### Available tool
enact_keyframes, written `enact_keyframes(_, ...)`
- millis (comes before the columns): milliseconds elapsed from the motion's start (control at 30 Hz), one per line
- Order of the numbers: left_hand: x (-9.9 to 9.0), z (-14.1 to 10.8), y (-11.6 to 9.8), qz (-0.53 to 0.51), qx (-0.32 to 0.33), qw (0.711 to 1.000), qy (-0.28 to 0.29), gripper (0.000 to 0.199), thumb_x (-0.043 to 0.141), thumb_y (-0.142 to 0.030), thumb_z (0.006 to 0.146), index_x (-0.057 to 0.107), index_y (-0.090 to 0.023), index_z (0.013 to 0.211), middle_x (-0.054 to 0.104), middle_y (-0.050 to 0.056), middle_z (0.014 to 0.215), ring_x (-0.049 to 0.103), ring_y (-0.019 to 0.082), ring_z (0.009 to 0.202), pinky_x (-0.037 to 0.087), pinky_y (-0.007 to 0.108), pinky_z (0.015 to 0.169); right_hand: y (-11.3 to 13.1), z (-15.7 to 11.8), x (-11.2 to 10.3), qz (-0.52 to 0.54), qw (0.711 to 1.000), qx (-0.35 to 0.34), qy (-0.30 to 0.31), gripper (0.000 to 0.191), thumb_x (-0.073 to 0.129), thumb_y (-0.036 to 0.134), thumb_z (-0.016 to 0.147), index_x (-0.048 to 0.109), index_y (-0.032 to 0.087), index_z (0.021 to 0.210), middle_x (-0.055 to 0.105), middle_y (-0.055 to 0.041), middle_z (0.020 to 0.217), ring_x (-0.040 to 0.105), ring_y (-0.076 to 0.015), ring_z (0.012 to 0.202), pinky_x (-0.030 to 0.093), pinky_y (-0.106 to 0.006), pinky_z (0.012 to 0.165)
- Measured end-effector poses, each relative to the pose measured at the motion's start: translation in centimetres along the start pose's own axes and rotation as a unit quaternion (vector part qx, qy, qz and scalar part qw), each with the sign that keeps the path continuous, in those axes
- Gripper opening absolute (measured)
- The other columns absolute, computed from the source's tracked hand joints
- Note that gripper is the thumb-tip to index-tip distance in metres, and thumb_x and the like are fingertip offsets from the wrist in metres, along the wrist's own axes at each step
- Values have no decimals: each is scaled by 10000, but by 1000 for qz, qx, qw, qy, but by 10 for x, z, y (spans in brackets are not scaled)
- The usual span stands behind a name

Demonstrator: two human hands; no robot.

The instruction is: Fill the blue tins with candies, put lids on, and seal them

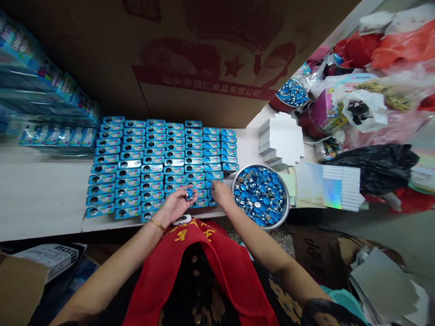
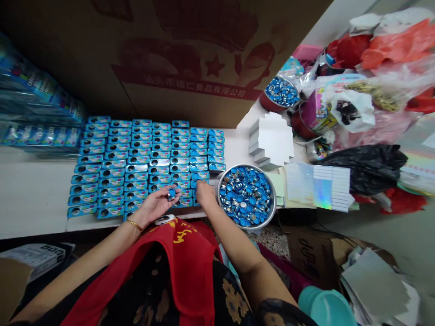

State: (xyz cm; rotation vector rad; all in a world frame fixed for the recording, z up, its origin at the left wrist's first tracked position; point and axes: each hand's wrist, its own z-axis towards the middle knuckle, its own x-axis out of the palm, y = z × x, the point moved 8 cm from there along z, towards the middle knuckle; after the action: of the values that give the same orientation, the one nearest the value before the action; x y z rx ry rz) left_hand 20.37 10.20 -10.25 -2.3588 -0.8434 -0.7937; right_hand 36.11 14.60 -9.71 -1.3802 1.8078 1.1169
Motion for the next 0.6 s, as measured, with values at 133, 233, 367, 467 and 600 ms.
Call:
enact_keyframes(133, -3, -1, -3, 13, 10, 1000, 5, 316, 477, 26, 702, 583, -127, 958, 644, 104, 875, 619, 187, 907, 506, 324, 816, 1, 10, 1, -73, 996, 28, 35, 405, 612, 267, 729, 488, 164, 1101, 597, -136, 1064, 592, -252, 924, 412, -314, 736)
enact_keyframes(233, -8, 0, -6, 5, 19, 1000, -1, 311, 493, 9, 713, 569, -136, 977, 646, 100, 886, 625, 189, 897, 506, 337, 818, -5, 10, -1, -81, 996, 24, 42, 443, 649, 297, 707, 490, 160, 1097, 597, -136, 1062, 588, -256, 936, 411, -311, 739)
enact_keyframes(367, -9, 3, -7, -5, 23, 1000, -12, 292, 499, -10, 729, 558, -128, 989, 648, 107, 872, 632, 191, 865, 505, 349, 812, 13, -7, -9, 26, 999, -33, -19, 272, 587, 310, 766, 540, 193, 1007, 608, -76, 1022, 583, -206, 912, 409, -282, 755)
enact_keyframes(467, 1, 5, -6, 2, 31, 999, 6, 293, 504, -15, 732, 557, -126, 998, 650, 103, 870, 632, 181, 850, 507, 310, 782, 46, -23, -6, 204, 973, -90, -61, 216, 504, 362, 814, 557, 203, 949, 628, -20, 818, 592, -155, 772, 424, -253, 707)
enact_keyframes(600, 7, 6, -3, 2, 33, 999, -1, 322, 498, -21, 734, 552, -139, 1028, 655, 89, 853, 630, 181, 867, 505, 301, 767, 52, -25, 24, 410, 912, -18, -6, 191, 516, 348, 765, 555, 186, 859, 585, 11, 682, 564, -131, 566, 450, -249, 561)
